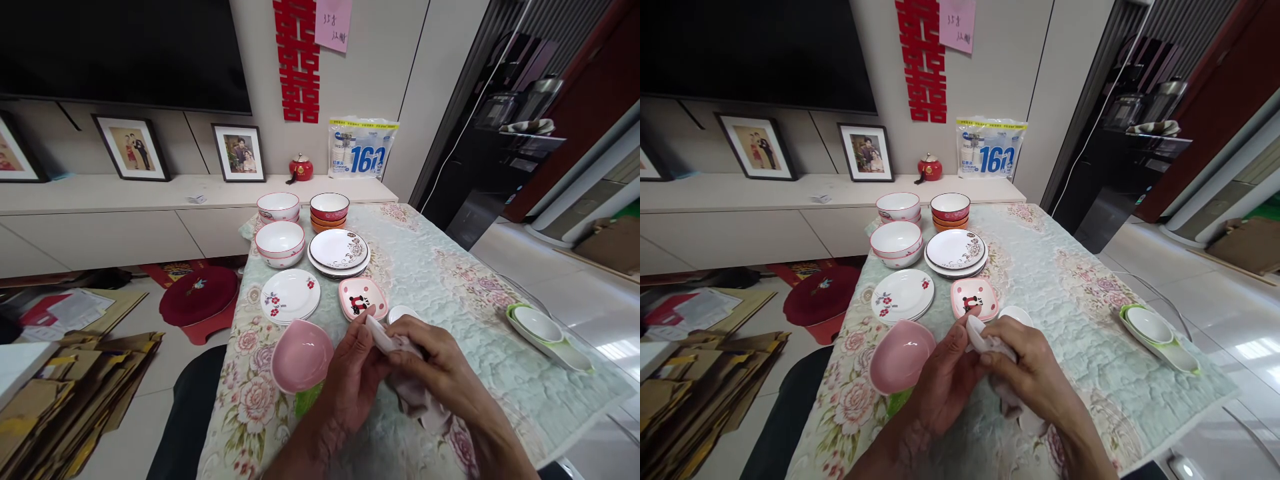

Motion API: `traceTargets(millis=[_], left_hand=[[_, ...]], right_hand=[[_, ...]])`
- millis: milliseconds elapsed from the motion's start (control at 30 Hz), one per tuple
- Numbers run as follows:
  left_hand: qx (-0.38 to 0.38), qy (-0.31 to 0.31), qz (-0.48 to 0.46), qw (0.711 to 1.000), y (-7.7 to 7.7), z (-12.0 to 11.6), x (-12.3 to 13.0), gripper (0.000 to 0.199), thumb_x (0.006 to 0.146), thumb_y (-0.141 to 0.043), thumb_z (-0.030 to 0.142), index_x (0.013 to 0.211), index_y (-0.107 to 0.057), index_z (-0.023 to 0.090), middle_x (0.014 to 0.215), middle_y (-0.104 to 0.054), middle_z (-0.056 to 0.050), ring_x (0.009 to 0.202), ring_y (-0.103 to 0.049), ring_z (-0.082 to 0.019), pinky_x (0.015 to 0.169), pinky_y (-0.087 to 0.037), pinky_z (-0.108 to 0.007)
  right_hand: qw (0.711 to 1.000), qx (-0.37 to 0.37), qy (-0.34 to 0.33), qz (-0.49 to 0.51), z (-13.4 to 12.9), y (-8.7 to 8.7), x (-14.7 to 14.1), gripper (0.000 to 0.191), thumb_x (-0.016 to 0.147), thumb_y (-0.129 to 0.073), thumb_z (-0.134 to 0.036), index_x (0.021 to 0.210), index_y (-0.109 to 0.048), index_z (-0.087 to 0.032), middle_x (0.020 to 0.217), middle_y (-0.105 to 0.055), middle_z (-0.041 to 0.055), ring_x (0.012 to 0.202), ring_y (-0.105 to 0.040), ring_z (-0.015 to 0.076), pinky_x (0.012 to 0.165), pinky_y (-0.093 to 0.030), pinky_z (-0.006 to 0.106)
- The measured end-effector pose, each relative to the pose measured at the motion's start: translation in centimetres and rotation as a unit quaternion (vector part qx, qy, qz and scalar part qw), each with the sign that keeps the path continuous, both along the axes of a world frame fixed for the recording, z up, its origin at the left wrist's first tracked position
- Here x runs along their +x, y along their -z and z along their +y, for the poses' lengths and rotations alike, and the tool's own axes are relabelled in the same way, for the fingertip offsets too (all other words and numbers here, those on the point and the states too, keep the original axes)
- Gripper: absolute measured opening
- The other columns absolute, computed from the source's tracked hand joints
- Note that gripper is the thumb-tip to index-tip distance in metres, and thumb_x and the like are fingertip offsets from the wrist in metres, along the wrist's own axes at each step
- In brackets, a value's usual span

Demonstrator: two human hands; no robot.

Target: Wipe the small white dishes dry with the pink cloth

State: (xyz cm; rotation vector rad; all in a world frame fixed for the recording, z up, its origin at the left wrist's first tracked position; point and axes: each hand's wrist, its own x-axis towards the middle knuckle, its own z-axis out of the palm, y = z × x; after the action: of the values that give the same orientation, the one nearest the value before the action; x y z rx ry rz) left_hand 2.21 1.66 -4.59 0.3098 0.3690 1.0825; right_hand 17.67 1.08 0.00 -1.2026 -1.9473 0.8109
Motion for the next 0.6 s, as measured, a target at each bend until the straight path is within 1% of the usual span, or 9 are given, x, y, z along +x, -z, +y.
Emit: traceTargets(millis=[133, 200, 300, 433, 533, 600], left_hand=[[0.005, 0.007, 0.038, 0.999, 0.0, 0.0, -0.1, 0.045, 0.076, -0.085, 0.036, 0.116, -0.069, 0.022, 0.114, -0.07, -0.007, 0.102, -0.066, -0.023, 0.089, -0.054, -0.039], [0.011, 0.002, 0.058, 0.998, 0.0, 0.0, -0.1, 0.038, 0.075, -0.086, 0.033, 0.109, -0.07, 0.022, 0.115, -0.07, -0.006, 0.101, -0.066, -0.022, 0.087, -0.055, -0.038], [0.023, -0.004, 0.08, 0.997, -0.1, 0.1, -0.2, 0.034, 0.073, -0.088, 0.031, 0.101, -0.071, 0.02, 0.11, -0.072, -0.006, 0.099, -0.066, -0.022, 0.084, -0.055, -0.035], [0.03, -0.014, 0.085, 0.996, -0.4, 0.2, -0.1, 0.037, 0.068, -0.091, 0.029, 0.098, -0.073, 0.018, 0.102, -0.076, -0.006, 0.096, -0.068, -0.022, 0.088, -0.054, -0.035], [0.038, -0.029, 0.09, 0.995, -0.3, 0.2, 0.1, 0.039, 0.066, -0.091, 0.029, 0.099, -0.074, 0.018, 0.101, -0.077, -0.006, 0.095, -0.067, -0.021, 0.088, -0.052, -0.033], [0.053, -0.049, 0.107, 0.992, -0.1, 0.2, 0.2, 0.037, 0.067, -0.09, 0.03, 0.099, -0.074, 0.018, 0.097, -0.077, -0.005, 0.091, -0.066, -0.018, 0.086, -0.05, -0.03]], right_hand=[[0.99, -0.07, 0.053, 0.109, 0.2, 0.6, 1.5, 0.023, 0.09, -0.068, -0.043, 0.096, -0.07, -0.021, 0.083, -0.064, 0.0014, 0.073, -0.06, 0.0176, 0.063, -0.048, 0.027], [0.983, -0.096, 0.07, 0.142, 0.3, 1.0, 1.9, 0.027, 0.087, -0.071, -0.046, 0.094, -0.07, -0.02, 0.082, -0.064, 0.0013, 0.072, -0.058, 0.0171, 0.062, -0.047, 0.027], [0.977, -0.104, 0.084, 0.168, 0.6, 1.6, 2.2, 0.029, 0.084, -0.074, -0.046, 0.094, -0.07, -0.02, 0.085, -0.066, 0.002, 0.076, -0.06, 0.0181, 0.066, -0.049, 0.027], [0.976, -0.066, 0.115, 0.172, 1.1, 2.0, 2.3, 0.025, 0.084, -0.076, -0.042, 0.098, -0.074, -0.021, 0.093, -0.07, 0.0028, 0.085, -0.065, 0.0197, 0.076, -0.052, 0.029], [0.98, -0.011, 0.144, 0.134, 1.3, 2.1, 2.0, 0.021, 0.085, -0.076, -0.038, 0.1, -0.077, -0.024, 0.099, -0.071, 0.0034, 0.093, -0.066, 0.0211, 0.083, -0.051, 0.031], [0.981, 0.033, 0.159, 0.102, 1.4, 2.1, 1.7, 0.019, 0.086, -0.074, -0.035, 0.103, -0.077, -0.026, 0.1, -0.071, 0.0044, 0.096, -0.066, 0.022, 0.083, -0.051, 0.033]])
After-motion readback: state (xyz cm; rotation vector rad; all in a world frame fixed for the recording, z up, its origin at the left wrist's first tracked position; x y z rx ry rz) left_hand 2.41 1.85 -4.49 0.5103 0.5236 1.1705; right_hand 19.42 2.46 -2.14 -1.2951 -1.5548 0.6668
